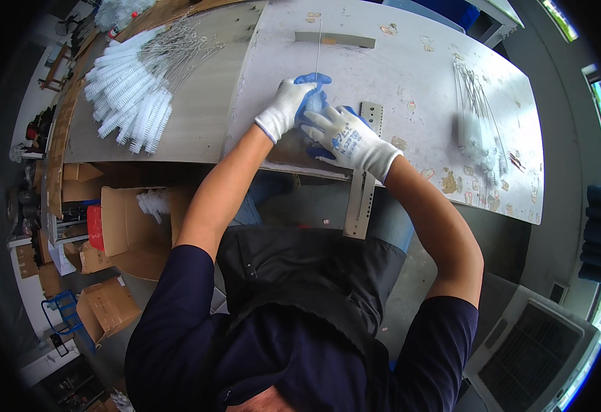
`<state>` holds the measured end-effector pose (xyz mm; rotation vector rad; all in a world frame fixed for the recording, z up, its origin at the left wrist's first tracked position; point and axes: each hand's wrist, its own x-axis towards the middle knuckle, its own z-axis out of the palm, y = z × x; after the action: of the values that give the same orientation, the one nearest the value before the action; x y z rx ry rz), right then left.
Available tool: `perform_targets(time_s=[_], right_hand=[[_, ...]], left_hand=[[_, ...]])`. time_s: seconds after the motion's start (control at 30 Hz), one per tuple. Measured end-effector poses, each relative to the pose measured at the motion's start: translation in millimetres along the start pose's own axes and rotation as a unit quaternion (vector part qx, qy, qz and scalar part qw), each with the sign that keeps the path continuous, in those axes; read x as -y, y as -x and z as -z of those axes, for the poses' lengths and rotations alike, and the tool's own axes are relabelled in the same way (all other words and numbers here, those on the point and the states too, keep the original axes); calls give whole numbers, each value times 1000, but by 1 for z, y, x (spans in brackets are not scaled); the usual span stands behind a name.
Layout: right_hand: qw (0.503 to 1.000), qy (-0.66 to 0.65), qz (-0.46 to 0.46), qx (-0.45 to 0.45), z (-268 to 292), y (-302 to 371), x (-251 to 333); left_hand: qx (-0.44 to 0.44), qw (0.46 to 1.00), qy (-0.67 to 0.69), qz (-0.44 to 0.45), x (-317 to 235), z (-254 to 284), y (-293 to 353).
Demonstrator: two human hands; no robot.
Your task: The person repeatedly picks up white plastic brush heads and metal wire handles from a workbench. They insert the metal wire into the brush head and press it firmly into a metal jig to secure the connection. The person then places the assembled brush onto the table and repeats the process with new components.
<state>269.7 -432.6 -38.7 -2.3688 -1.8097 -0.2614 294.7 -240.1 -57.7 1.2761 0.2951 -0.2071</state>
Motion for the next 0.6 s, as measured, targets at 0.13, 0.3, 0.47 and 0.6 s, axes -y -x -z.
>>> perform_targets(time_s=[0.13, 0.3, 0.47, 0.6], right_hand=[[998, 32, 58, 5, -12, -10, -10], [996, 60, 56, 31, -8, -9, -4], [989, 82, -3, 125, 5, -13, 18], [977, 97, -74, 172, 18, -14, 37]], left_hand=[[-4, 999, -45, -12, 10, 0, -16], [20, 972, -232, -27, 1, -28, -17], [-57, 980, -127, -143, 1, -20, 12], [-147, 965, -25, -217, 16, 2, 93]])
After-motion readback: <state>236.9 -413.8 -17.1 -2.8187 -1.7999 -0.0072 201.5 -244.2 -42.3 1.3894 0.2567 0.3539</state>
